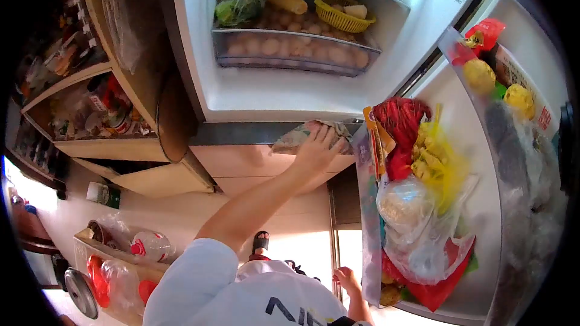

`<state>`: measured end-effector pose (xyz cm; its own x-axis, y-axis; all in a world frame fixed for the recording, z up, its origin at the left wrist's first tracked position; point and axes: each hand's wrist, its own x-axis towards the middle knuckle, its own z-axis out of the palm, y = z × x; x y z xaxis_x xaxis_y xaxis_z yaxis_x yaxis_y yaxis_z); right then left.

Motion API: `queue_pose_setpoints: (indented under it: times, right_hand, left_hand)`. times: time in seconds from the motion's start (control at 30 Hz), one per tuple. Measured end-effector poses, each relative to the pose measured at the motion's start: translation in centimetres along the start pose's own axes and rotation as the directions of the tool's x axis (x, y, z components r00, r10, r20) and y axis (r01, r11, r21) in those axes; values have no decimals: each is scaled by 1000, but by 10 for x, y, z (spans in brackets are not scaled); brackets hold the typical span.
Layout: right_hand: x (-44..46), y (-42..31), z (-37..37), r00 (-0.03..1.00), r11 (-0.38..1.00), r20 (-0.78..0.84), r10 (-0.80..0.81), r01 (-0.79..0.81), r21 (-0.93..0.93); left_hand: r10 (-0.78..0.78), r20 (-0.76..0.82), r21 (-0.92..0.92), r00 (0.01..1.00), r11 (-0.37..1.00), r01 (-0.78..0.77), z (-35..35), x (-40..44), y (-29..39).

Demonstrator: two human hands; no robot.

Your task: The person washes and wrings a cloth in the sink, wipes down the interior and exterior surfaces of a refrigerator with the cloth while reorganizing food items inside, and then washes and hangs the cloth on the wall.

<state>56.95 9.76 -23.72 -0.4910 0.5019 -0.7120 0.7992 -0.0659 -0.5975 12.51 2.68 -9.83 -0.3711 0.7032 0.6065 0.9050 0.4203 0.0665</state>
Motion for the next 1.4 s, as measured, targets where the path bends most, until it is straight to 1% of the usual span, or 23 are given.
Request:
queue_pose_setpoints:
  times: [0.07,0.17,0.27,0.4,0.43,0.53,0.63,0.73,0.77,0.83,0.93,0.97,1.0,1.03,1.07,1.1,1.13,1.17,1.2,1.23,1.3,1.33,1.4]
  right_hand:
    - [6,6,2,999,998,10,-49,49,-28]
    - [12,13,0,998,998,-32,-52,53,32]
    - [11,24,-17,998,995,-66,18,-11,102]
    - [9,25,-35,990,976,-139,33,-2,216]
    - [6,26,-40,987,968,-158,24,17,252]
    - [-2,34,-55,974,915,-225,-16,105,389]
    - [-14,46,-71,943,803,-324,-80,254,539]
    - [-32,57,-92,876,614,-458,-154,448,649]
    - [-40,58,-99,847,542,-500,-181,510,668]
    - [-58,59,-112,779,398,-582,-233,622,674]
    - [-91,43,-117,650,201,-686,-325,757,622]
    - [-103,35,-115,602,150,-713,-359,791,593]
    - [-115,25,-112,541,149,-737,-404,834,531]
    - [-133,10,-104,496,219,-767,-408,868,445]
    - [-125,21,-99,407,389,-751,-520,896,215]
    - [-118,31,-94,310,493,-719,-622,869,-52]
    - [-122,26,-71,372,452,-693,-617,889,75]
    - [-126,22,-49,433,411,-664,-609,889,203]
    - [-123,23,-22,529,282,-631,-568,845,454]
    - [-182,-25,-33,274,302,-506,-818,953,28]
    - [-178,-20,-30,367,332,-382,-848,930,157]
    - [-184,-25,-29,377,332,-354,-856,925,183]
    - [-209,-50,-31,326,284,-176,-929,932,227]
  left_hand:
    - [35,76,-30,997,999,-32,-18,12,9]
    - [93,-1,18,996,995,-93,-13,-6,-5]
    - [-19,46,101,999,995,14,-18,-40,-27]
    - [-195,-134,117,972,970,211,-52,-83,-64]
    - [-222,-186,125,957,961,247,-73,-92,-67]
    - [-377,-175,264,909,872,413,-120,-114,-65]
    - [-439,-294,196,849,842,503,-110,-154,-95]
    - [-694,-249,-35,676,704,710,-135,-160,-76]
    - [-797,-175,-237,577,603,761,-157,-154,-62]
    - [-920,61,-574,388,286,768,-191,-150,-25]
    - [-925,87,-599,369,247,761,-189,-172,5]
    - [-927,118,-733,355,160,661,-179,-185,11]
    - [-926,152,-841,347,63,537,-165,-202,19]
    - [-920,186,-918,344,-38,395,-155,-218,30]
    - [-890,260,-928,373,-124,351,-158,-230,45]
    - [-852,331,-926,405,-212,311,-162,-242,60]
    - [-808,396,-914,437,-299,275,-164,-254,74]
    - [-799,429,-895,421,-316,314,-160,-267,82]
    - [-791,462,-875,401,-332,352,-155,-280,88]
    - [-783,494,-852,379,-349,390,-149,-295,94]
    - [-785,501,-826,364,-308,473,-134,-321,104]
    - [-785,506,-809,357,-290,511,-130,-327,109]
    - [-762,579,-759,290,-373,534,-142,-324,130]
